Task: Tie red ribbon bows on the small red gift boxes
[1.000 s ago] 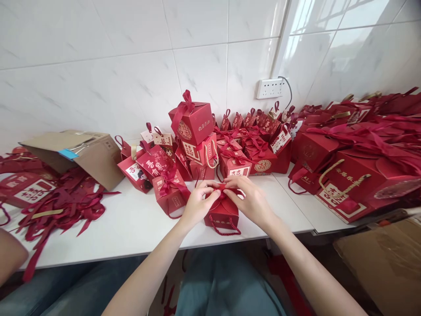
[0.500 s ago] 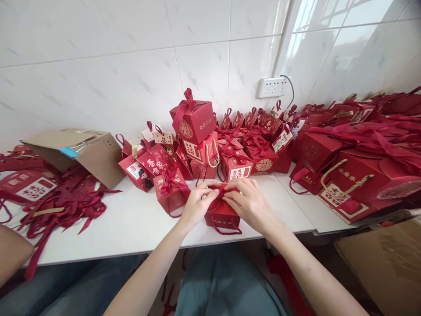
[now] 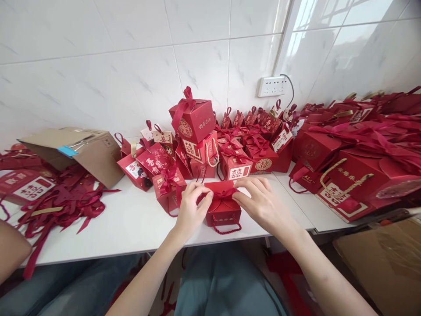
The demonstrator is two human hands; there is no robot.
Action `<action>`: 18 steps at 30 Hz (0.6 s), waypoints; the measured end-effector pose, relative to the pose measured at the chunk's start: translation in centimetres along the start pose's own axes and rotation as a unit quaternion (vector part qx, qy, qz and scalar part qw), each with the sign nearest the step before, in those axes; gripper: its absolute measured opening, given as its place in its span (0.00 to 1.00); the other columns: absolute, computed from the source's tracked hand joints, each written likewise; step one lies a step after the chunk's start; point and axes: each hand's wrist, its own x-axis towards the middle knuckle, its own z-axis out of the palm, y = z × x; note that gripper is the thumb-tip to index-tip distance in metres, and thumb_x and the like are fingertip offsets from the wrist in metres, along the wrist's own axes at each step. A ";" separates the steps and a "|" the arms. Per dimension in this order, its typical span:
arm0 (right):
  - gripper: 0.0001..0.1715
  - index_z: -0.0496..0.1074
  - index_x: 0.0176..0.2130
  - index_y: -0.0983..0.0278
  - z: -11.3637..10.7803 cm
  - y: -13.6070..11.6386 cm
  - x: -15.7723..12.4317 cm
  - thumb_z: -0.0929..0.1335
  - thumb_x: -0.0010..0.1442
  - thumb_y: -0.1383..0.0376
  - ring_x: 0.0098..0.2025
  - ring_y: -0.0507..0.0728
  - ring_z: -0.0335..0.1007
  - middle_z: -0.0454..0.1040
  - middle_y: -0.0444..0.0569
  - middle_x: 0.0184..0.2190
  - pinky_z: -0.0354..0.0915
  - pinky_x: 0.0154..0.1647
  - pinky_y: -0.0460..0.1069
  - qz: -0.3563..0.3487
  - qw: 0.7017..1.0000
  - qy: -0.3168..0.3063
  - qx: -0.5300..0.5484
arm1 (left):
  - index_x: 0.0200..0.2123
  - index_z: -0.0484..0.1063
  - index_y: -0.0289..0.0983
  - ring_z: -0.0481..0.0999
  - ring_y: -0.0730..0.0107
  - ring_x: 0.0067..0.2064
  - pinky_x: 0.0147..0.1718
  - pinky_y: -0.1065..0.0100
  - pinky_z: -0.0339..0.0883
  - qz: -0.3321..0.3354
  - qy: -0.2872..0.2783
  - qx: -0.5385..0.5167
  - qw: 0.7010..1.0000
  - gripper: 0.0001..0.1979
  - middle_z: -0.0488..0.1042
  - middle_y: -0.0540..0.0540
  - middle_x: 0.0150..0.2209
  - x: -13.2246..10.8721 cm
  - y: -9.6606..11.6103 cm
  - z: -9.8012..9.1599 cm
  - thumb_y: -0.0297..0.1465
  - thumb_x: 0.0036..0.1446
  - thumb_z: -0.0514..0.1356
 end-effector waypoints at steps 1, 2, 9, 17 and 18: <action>0.14 0.71 0.32 0.67 -0.1 0.1 0.0 0.60 0.62 0.77 0.42 0.59 0.66 0.72 0.56 0.39 0.59 0.44 0.55 -0.007 1.000 -0.001 -0.007 | 0.30 0.68 0.39 0.70 0.66 0.38 0.43 0.63 0.60 0.000 0.001 0.017 1.000 0.08 0.69 0.48 0.33 -0.2 -0.1 0.0 0.33 0.59 0.53; 0.14 0.71 0.31 0.67 -0.2 0.1 0.0 0.60 0.62 0.77 0.42 0.59 0.66 0.72 0.56 0.39 0.59 0.45 0.55 -0.011 1.000 -0.003 -0.016 | 0.30 0.68 0.39 0.70 0.66 0.36 0.42 0.63 0.60 0.000 0.004 0.032 0.999 0.08 0.70 0.49 0.33 -0.5 -0.1 0.0 0.33 0.60 0.52; 0.16 0.71 0.32 0.66 -0.2 0.6 -0.2 0.59 0.62 0.77 0.39 0.58 0.65 0.72 0.54 0.37 0.58 0.44 0.54 -0.001 0.999 -0.017 -0.036 | 0.31 0.65 0.40 0.71 0.67 0.36 0.42 0.63 0.60 0.011 0.024 0.064 0.998 0.08 0.74 0.50 0.34 -1.7 0.0 0.2 0.33 0.61 0.51; 0.10 0.73 0.37 0.65 1.0 0.9 -0.8 0.62 0.63 0.70 0.40 0.59 0.70 0.74 0.54 0.38 0.63 0.42 0.55 0.085 0.990 -0.041 0.102 | 0.31 0.64 0.40 0.71 0.63 0.47 0.48 0.59 0.62 0.012 0.012 0.009 1.000 0.05 0.75 0.45 0.45 -1.8 -0.1 0.6 0.31 0.60 0.51; 0.10 0.73 0.37 0.66 1.2 0.9 -0.7 0.62 0.63 0.68 0.41 0.59 0.70 0.74 0.55 0.39 0.64 0.42 0.55 0.109 0.983 -0.047 0.137 | 0.31 0.65 0.40 0.70 0.63 0.48 0.48 0.59 0.63 0.006 0.005 0.000 1.000 0.05 0.74 0.44 0.46 -1.8 0.0 0.5 0.31 0.60 0.51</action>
